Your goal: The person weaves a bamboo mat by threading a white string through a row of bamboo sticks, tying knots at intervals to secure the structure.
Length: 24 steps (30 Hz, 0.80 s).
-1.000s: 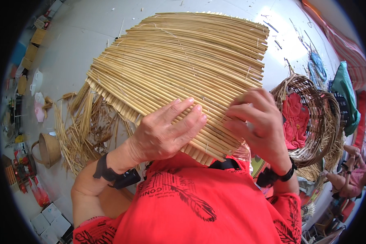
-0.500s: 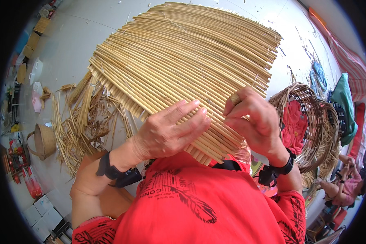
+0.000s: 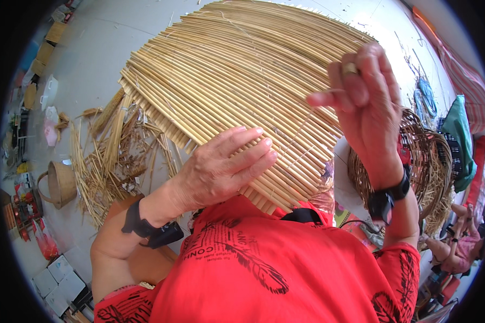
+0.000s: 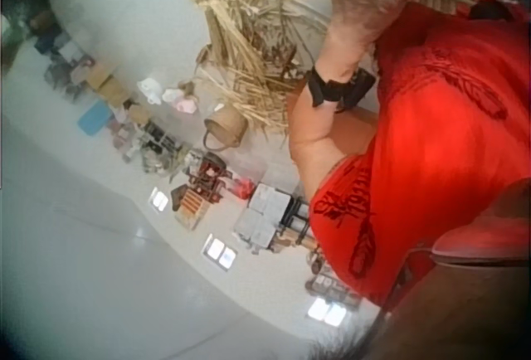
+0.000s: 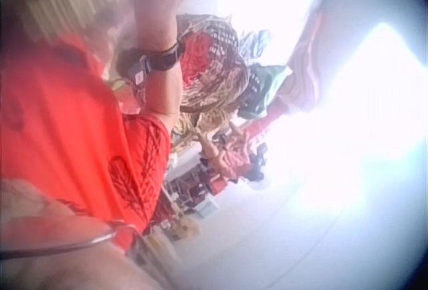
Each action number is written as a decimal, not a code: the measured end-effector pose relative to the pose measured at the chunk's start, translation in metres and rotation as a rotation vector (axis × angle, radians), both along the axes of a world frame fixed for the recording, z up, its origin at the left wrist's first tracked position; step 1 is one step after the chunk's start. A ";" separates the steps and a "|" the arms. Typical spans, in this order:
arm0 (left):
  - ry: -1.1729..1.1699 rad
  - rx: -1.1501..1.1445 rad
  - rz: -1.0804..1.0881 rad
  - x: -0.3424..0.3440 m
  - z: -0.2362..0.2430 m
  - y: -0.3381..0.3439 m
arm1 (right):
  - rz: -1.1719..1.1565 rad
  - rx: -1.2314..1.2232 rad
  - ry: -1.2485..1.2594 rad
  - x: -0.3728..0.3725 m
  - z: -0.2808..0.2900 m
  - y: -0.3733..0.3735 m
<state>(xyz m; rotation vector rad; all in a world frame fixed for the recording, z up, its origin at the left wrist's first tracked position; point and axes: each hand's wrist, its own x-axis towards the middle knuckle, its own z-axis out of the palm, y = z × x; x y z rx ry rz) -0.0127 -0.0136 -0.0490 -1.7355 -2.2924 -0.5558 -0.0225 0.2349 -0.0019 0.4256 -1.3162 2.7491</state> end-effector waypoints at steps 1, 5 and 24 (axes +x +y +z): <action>0.003 -0.043 -0.018 0.000 0.000 -0.001 | 0.054 0.029 0.027 -0.007 -0.013 0.003; -0.448 -0.009 0.017 0.001 0.016 0.006 | 0.047 -0.138 -0.012 -0.004 -0.058 -0.008; -0.549 0.177 0.272 0.004 -0.003 0.056 | 0.084 -0.521 0.114 0.008 -0.068 -0.003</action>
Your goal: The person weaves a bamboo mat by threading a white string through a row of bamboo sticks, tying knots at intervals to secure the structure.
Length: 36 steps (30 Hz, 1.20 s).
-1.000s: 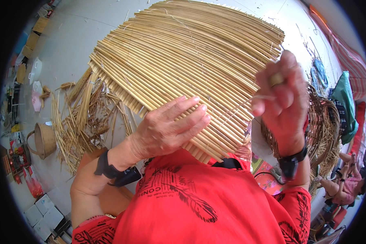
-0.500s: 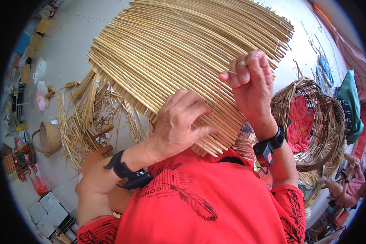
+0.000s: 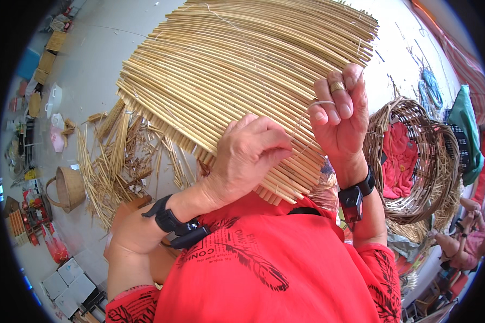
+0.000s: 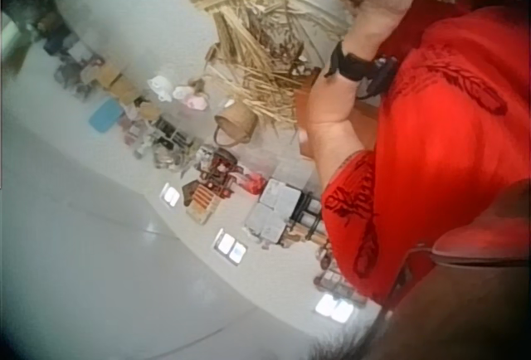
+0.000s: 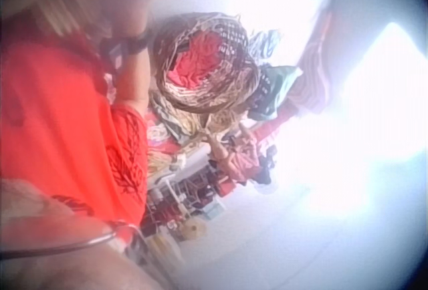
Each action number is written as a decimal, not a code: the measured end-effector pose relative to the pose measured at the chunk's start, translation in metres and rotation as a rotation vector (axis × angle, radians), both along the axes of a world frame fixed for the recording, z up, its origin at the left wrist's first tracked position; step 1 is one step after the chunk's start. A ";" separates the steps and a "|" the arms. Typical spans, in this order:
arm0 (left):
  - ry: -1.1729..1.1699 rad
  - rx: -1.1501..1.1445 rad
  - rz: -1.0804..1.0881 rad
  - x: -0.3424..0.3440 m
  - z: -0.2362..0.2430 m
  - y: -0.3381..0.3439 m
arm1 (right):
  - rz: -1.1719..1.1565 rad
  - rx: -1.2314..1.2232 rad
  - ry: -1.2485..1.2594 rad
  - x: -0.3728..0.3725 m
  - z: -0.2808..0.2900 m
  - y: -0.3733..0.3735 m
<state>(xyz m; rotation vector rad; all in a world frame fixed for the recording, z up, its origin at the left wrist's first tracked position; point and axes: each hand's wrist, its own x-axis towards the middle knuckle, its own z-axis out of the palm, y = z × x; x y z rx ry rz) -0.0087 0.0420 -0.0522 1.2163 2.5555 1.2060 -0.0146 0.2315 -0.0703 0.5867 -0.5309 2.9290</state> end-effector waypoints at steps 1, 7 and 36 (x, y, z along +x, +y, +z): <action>-0.204 0.066 0.013 -0.002 0.000 -0.002 | -0.002 -0.002 -0.040 -0.001 -0.003 0.002; -0.693 0.234 0.069 0.000 -0.011 -0.001 | -0.015 0.183 -0.220 0.001 -0.012 -0.002; 0.630 -0.188 -0.031 0.035 -0.028 -0.057 | -0.150 0.341 -0.299 -0.018 0.007 0.037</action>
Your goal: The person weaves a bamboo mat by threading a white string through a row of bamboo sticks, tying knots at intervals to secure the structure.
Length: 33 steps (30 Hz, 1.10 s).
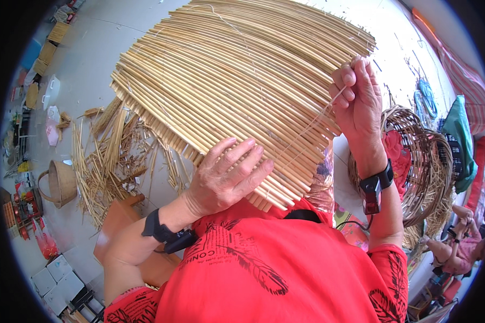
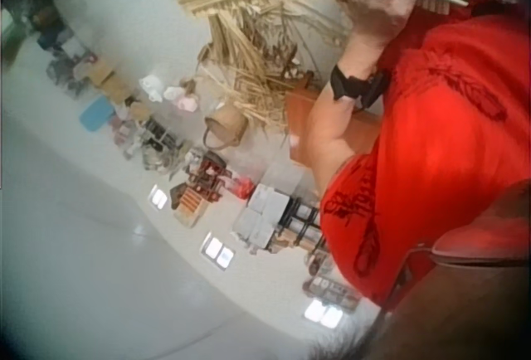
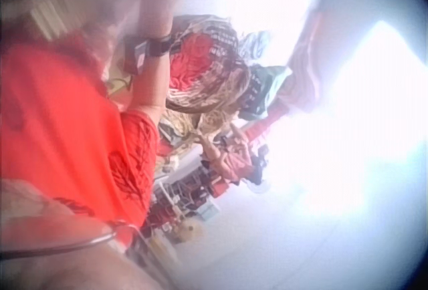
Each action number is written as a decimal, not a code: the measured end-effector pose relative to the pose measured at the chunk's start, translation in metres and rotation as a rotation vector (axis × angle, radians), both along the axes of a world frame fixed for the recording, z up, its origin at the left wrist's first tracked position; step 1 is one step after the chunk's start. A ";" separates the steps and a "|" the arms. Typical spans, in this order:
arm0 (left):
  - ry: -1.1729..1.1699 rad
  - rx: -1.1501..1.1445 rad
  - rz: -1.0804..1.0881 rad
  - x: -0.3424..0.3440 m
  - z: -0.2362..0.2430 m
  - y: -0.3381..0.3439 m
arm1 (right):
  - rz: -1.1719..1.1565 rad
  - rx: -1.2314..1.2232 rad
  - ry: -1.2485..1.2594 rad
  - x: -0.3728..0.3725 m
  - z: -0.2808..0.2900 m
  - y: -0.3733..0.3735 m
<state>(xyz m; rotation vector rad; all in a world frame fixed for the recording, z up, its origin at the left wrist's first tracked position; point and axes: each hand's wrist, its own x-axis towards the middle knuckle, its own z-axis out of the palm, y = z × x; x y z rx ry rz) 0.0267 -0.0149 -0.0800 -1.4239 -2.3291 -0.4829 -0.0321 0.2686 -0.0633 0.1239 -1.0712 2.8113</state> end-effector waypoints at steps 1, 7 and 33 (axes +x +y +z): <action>-0.015 0.009 -0.024 -0.002 0.001 -0.002 | 0.042 0.009 0.007 -0.001 0.002 0.000; -0.058 -0.006 -0.069 -0.006 0.008 -0.007 | -0.033 -0.026 -0.122 -0.010 -0.006 -0.002; -0.133 0.067 -0.144 -0.016 0.026 -0.026 | 0.534 1.533 0.357 0.057 0.068 -0.042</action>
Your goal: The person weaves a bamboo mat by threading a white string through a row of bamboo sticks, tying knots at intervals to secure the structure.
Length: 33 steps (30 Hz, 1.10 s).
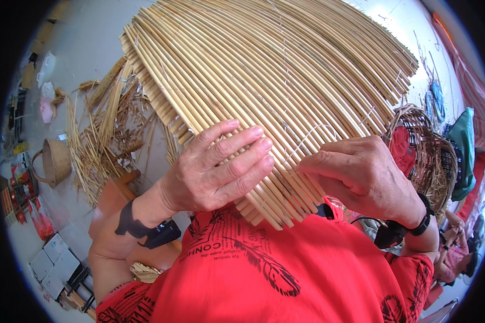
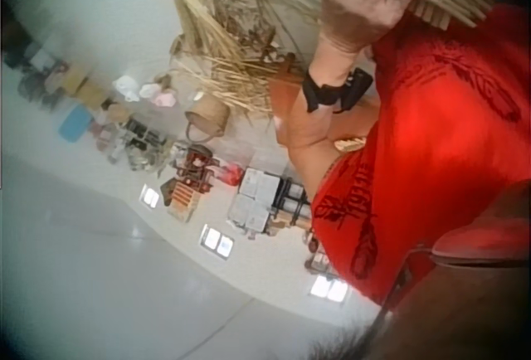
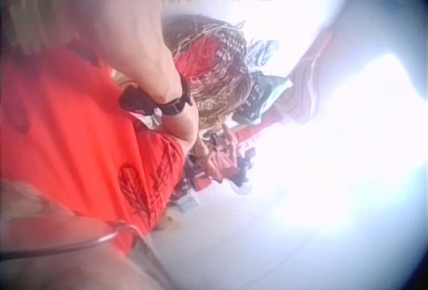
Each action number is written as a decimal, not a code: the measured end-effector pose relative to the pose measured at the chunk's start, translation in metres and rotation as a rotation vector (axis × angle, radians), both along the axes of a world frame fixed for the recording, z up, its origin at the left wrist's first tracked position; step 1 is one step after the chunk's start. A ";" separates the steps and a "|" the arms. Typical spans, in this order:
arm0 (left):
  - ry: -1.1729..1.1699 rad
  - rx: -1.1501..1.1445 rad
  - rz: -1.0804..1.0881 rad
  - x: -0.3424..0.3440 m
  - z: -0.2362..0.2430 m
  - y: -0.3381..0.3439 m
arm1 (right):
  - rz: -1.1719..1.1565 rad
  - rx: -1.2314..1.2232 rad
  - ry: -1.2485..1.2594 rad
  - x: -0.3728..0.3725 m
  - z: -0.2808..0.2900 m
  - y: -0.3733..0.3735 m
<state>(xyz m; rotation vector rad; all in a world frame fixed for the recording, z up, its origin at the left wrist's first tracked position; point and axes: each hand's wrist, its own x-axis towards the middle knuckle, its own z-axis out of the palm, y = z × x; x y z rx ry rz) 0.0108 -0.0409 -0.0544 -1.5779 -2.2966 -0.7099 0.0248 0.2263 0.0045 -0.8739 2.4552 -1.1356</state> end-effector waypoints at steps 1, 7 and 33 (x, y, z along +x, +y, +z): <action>-0.004 0.000 0.003 0.000 0.000 0.000 | 0.001 -0.002 -0.007 0.000 0.000 0.000; -0.011 0.000 -0.003 -0.001 -0.001 -0.001 | 0.047 0.029 -0.070 -0.002 0.007 -0.002; -0.026 -0.005 -0.009 -0.002 -0.001 -0.003 | 0.082 0.047 -0.115 -0.011 0.012 -0.005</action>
